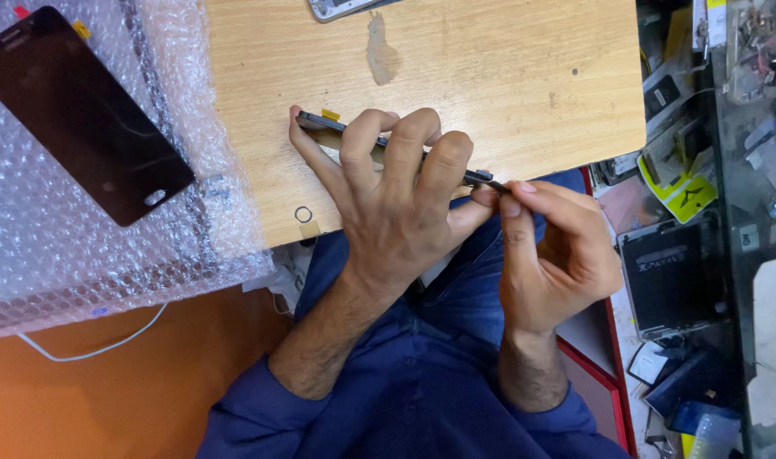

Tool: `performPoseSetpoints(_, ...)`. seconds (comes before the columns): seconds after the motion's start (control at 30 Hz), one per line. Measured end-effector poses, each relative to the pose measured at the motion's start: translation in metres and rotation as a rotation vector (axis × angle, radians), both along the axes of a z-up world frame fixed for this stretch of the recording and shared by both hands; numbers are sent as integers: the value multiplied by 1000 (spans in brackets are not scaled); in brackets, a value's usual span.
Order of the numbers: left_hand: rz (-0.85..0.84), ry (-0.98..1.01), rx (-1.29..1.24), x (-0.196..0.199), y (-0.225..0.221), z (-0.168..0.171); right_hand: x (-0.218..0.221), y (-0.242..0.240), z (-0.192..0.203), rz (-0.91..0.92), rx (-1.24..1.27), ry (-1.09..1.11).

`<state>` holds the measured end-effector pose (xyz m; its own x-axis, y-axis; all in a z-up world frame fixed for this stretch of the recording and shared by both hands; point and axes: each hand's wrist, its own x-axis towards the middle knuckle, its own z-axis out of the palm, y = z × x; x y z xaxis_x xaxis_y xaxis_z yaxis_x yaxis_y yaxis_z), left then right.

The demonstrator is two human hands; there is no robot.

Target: The person disassembles a smartphone, applies adhesive to the frame, and reassembles the device. They handle the phone's internal components, battery, and back cover, using a syringe-like tool to apply glue.

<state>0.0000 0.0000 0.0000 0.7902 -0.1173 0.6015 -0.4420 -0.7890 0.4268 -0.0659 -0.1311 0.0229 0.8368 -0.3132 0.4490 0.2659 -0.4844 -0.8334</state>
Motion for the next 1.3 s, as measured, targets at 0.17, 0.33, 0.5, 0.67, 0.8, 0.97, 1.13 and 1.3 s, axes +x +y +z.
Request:
performPoseSetpoints(0.17,-3,3,-8,-1,0,-1,7,5,-6,5,1,2)
performPoseSetpoints(0.33,-1,9,-8,-1,-1,-2,10,9,-6,-1,-40,-26)
performPoseSetpoints(0.5,-7,35,3,-2,2,1,14,7,0,63,-31,10)
performPoseSetpoints(0.67,-29,17,20,-6,8,2,16,3,3,105,-57,29)
performPoseSetpoints(0.8,-69,14,59,-10,19,4,13,3,-1,153,75,42)
performPoseSetpoints(0.97,-89,72,144,-14,25,15,15,4,-14,180,202,20)
performPoseSetpoints(1.13,-114,29,175,-8,27,28,23,-2,-14,163,216,54)
performPoseSetpoints(1.3,-177,-22,149,7,25,25,35,-17,10,258,132,67)
